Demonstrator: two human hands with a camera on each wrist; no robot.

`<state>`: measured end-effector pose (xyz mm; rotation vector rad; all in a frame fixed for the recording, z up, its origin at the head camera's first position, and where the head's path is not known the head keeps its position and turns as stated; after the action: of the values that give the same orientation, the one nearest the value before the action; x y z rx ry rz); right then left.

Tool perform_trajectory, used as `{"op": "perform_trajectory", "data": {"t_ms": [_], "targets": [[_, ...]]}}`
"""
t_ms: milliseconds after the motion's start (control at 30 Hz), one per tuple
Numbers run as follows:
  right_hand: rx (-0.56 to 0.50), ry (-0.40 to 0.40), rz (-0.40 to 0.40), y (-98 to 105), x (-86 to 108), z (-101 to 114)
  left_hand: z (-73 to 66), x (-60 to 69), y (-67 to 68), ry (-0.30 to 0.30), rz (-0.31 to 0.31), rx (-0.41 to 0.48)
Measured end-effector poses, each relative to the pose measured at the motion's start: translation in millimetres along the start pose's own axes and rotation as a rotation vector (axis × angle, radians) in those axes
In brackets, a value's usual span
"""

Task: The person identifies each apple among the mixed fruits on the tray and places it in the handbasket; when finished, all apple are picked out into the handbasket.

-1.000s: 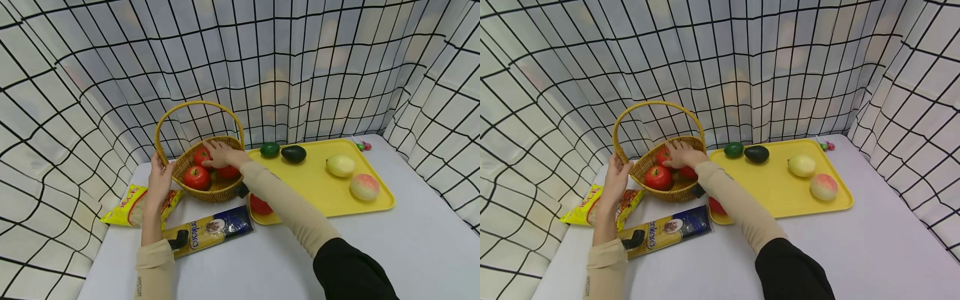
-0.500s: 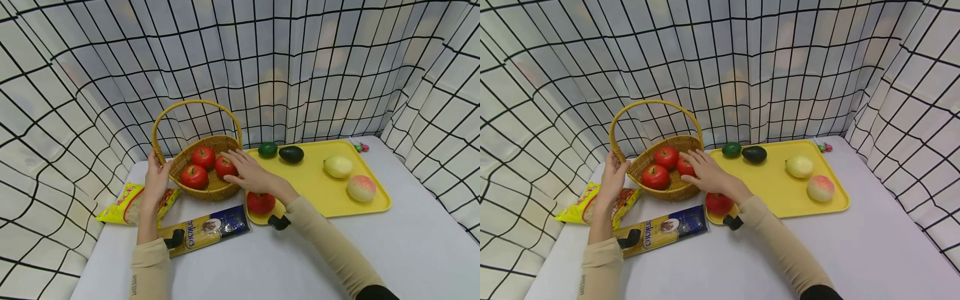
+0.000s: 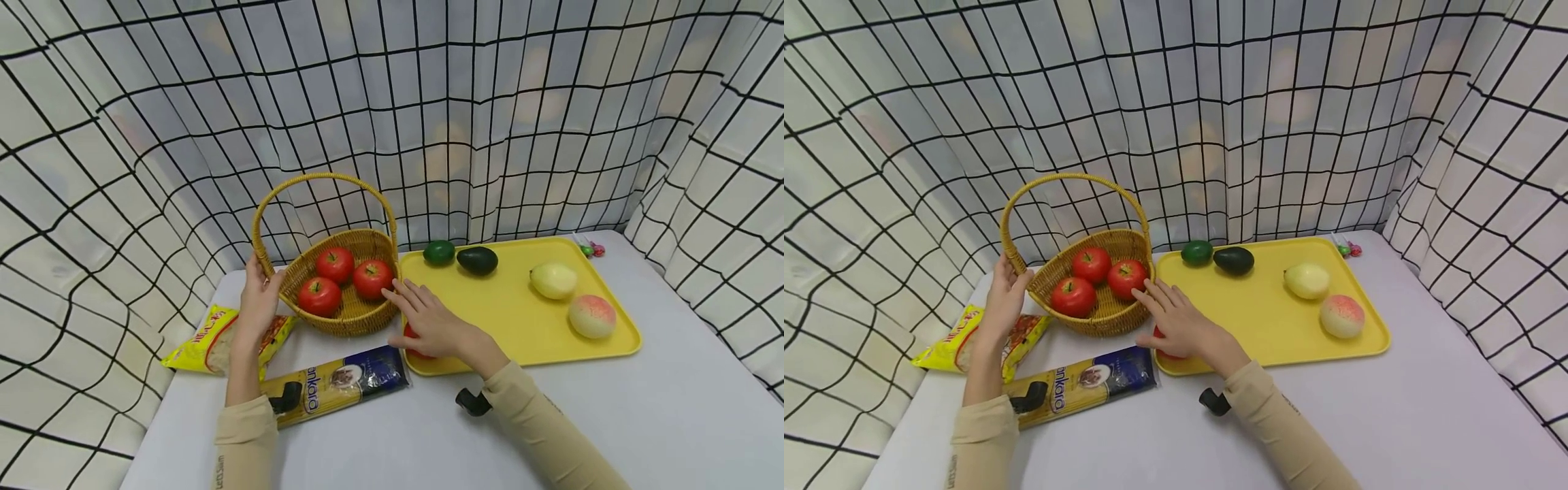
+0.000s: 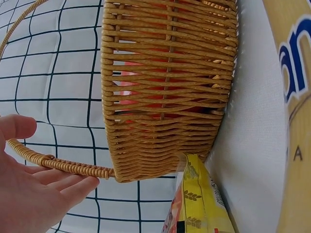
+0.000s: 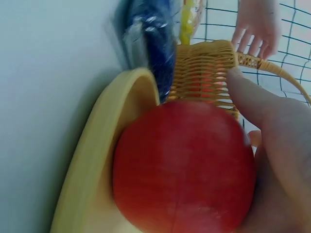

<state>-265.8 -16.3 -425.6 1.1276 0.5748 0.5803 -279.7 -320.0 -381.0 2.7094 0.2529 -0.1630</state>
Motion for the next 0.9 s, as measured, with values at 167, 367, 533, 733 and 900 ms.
{"op": "perform_trajectory", "data": {"t_ms": [167,367,533,733,900], "targets": [[0.002,-0.036,0.021,-0.9,1.9,-2.2,-2.0,-1.3,-0.8,-0.010,-0.002,0.003],[0.019,-0.058,0.061,-1.2,4.1,-2.6,-3.7,-1.2,-1.2,-0.013,0.006,0.008],[-0.014,-0.072,0.082,-1.0,7.0,-4.3,-10.3,2.5,-1.3,-0.014,0.008,0.019],[-0.065,-0.103,0.102,-1.9,9.6,-5.7,-3.6,2.1,-1.5,-0.023,-0.013,-0.004],[-0.067,-0.165,0.150,-5.0,10.8,-6.8,-0.5,3.4,-0.5,-0.014,-0.016,-0.001]]}}
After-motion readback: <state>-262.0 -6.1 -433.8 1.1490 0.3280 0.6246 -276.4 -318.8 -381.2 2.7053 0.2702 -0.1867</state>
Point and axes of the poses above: each hand's wrist, its own x-axis away from the middle knuckle, its own y-axis out of the back of the hand, z = x × y, the point moved 5 cm from there along -x, towards the middle knuckle, and after that the axes turned 3 degrees about -z, right-handed, at the moved point
